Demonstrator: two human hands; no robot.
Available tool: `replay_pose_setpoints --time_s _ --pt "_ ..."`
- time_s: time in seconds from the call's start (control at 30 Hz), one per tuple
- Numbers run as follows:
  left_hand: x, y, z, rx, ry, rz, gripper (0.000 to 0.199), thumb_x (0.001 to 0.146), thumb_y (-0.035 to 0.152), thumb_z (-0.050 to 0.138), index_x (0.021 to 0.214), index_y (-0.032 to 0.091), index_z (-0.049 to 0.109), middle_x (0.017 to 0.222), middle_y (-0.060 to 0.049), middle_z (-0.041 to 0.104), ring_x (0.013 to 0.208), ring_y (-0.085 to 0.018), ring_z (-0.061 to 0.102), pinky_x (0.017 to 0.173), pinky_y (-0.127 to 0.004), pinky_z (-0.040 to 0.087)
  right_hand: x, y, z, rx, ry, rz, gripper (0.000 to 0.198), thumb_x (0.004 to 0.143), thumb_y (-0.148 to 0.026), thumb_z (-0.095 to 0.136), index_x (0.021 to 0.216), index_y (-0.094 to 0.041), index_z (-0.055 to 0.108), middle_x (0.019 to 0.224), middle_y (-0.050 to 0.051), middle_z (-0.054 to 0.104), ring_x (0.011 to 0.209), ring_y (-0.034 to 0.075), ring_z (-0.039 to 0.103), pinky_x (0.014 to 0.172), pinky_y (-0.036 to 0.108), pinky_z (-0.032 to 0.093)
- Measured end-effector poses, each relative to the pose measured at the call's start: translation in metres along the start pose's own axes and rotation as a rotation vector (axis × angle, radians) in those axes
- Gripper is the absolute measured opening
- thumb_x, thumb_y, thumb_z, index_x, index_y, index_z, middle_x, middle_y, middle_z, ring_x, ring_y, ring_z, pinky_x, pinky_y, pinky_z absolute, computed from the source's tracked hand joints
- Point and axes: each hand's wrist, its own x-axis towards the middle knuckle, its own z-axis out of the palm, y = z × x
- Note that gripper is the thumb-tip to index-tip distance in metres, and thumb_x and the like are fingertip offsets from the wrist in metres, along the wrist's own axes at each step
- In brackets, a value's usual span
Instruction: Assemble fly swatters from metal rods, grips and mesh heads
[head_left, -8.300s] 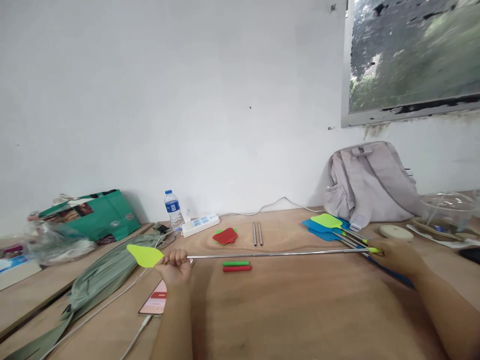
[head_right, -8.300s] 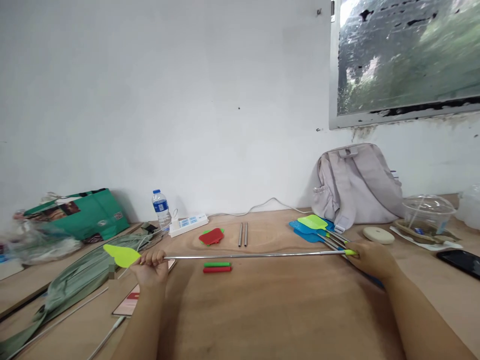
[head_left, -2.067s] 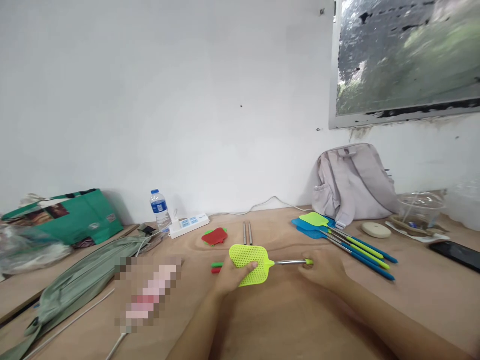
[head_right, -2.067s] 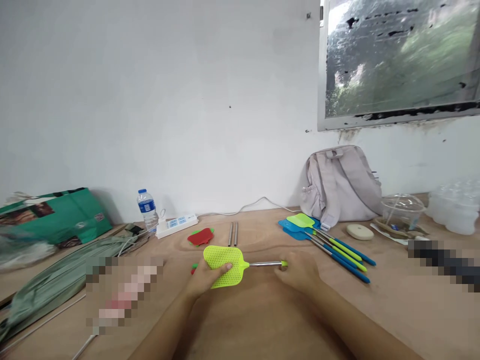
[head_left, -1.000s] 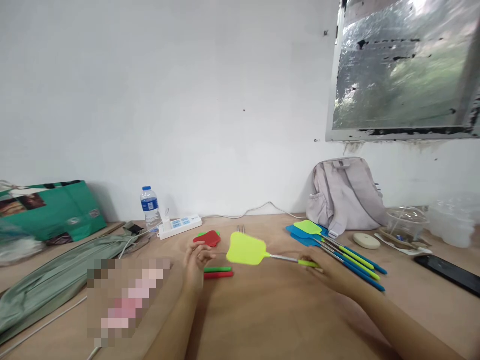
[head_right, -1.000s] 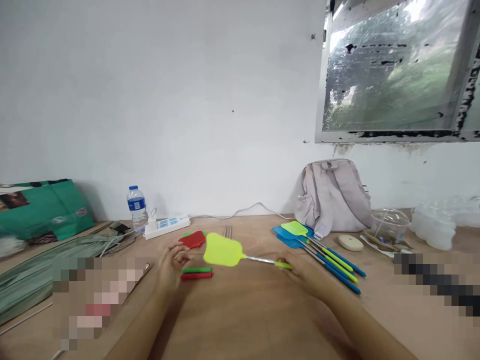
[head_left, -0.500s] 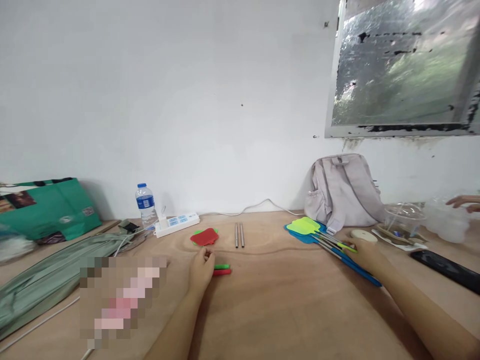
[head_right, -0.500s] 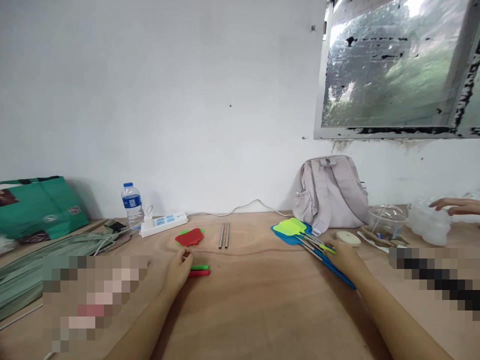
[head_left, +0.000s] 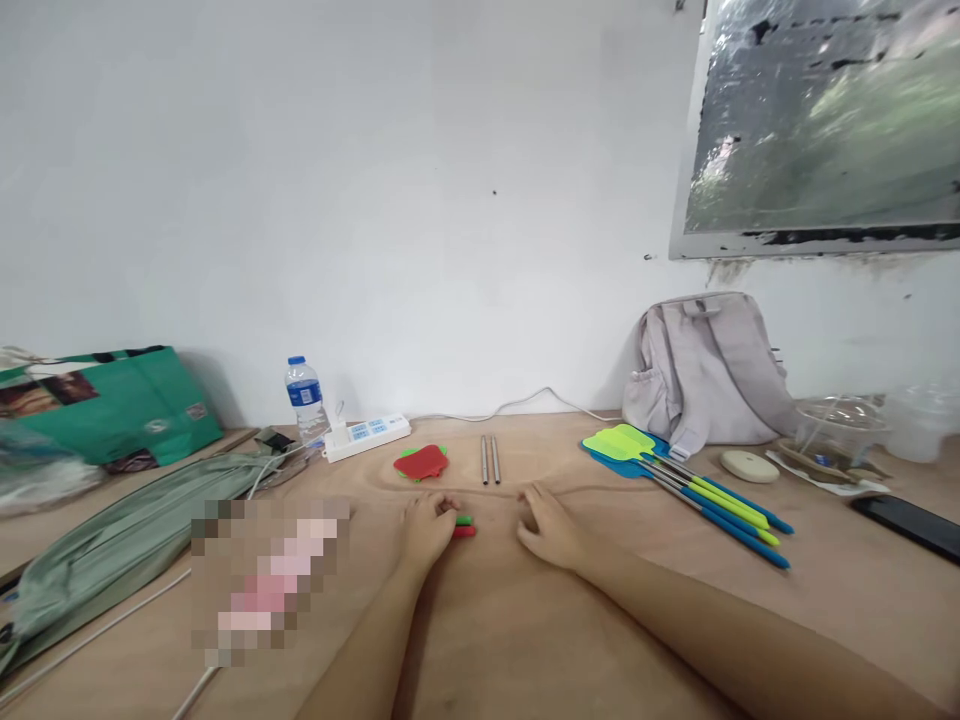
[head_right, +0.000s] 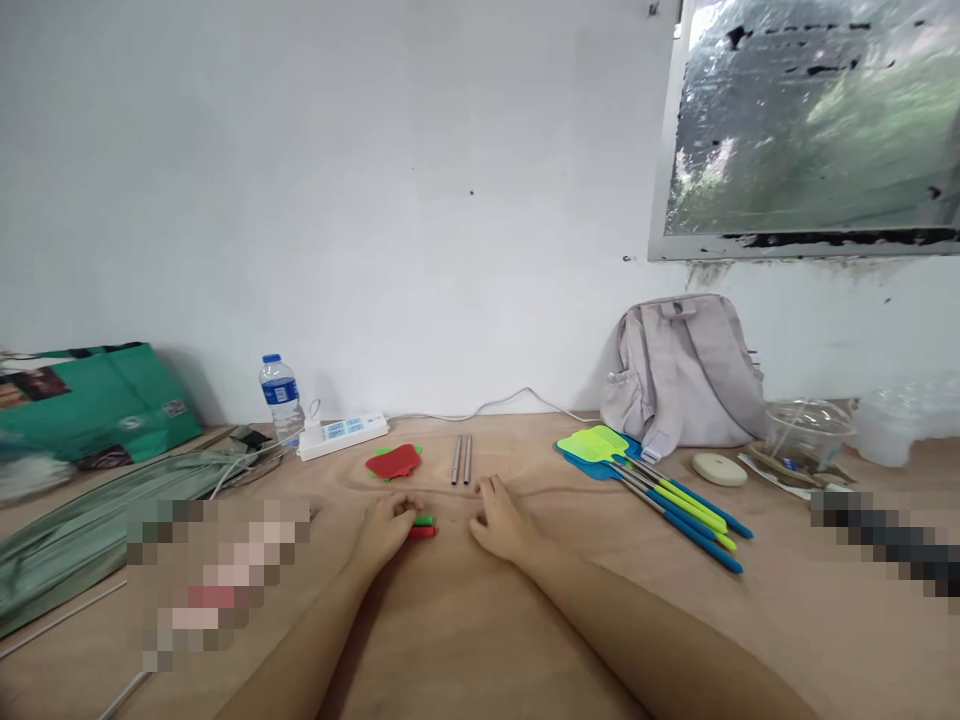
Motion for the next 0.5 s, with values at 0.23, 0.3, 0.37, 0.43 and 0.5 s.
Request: replay_pose_setpoints --time_s 0.23,0.3,0.37,0.43,0.5 --pt "0.000 0.000 -0.001 0.048 0.058 0.047 0.020 0.065 0.009 0.046 0.068 0.018 0.063 0.075 -0.005 0.062 0.083 -0.023 0.054 0.077 -0.037 0.037 0.059 -0.002 0.026 -0.016 0.003 0.133 0.027 0.071 -0.019 0.048 0.098 -0.019 0.050 0.098 0.007 0.049 0.084 0.017 0.049 0.072 0.026 0.035" --pt "-0.001 0.002 -0.005 0.069 0.085 0.121 0.018 0.066 0.011 0.045 0.065 0.018 0.062 0.078 -0.005 0.061 0.087 -0.023 0.052 0.080 -0.037 0.036 0.063 0.003 0.028 -0.002 -0.003 0.151 0.020 0.072 -0.020 0.049 0.091 -0.018 0.052 0.094 0.007 0.051 0.081 0.017 0.049 0.070 0.026 0.034" --pt "-0.003 0.005 -0.011 0.107 0.075 0.271 0.017 0.067 0.011 0.045 0.063 0.018 0.060 0.079 -0.004 0.059 0.088 -0.022 0.050 0.080 -0.036 0.036 0.064 0.011 0.027 0.019 0.007 0.182 0.013 0.072 -0.021 0.049 0.084 -0.017 0.052 0.089 0.007 0.052 0.080 0.017 0.049 0.070 0.027 0.033" --pt "-0.007 0.011 -0.018 0.173 -0.006 0.449 0.016 0.066 0.012 0.045 0.063 0.019 0.059 0.078 -0.004 0.057 0.085 -0.020 0.049 0.078 -0.034 0.036 0.064 0.019 0.024 0.057 0.028 0.224 0.007 0.072 -0.021 0.050 0.077 -0.017 0.051 0.084 0.007 0.053 0.078 0.017 0.049 0.069 0.027 0.032" --pt "-0.012 0.019 -0.025 0.257 -0.126 0.570 0.015 0.065 0.012 0.046 0.065 0.020 0.059 0.077 -0.003 0.055 0.083 -0.020 0.048 0.077 -0.033 0.035 0.062 0.028 0.020 0.117 0.058 0.268 0.003 0.071 -0.020 0.051 0.072 -0.017 0.048 0.076 0.004 0.053 0.073 0.015 0.048 0.067 0.027 0.031"
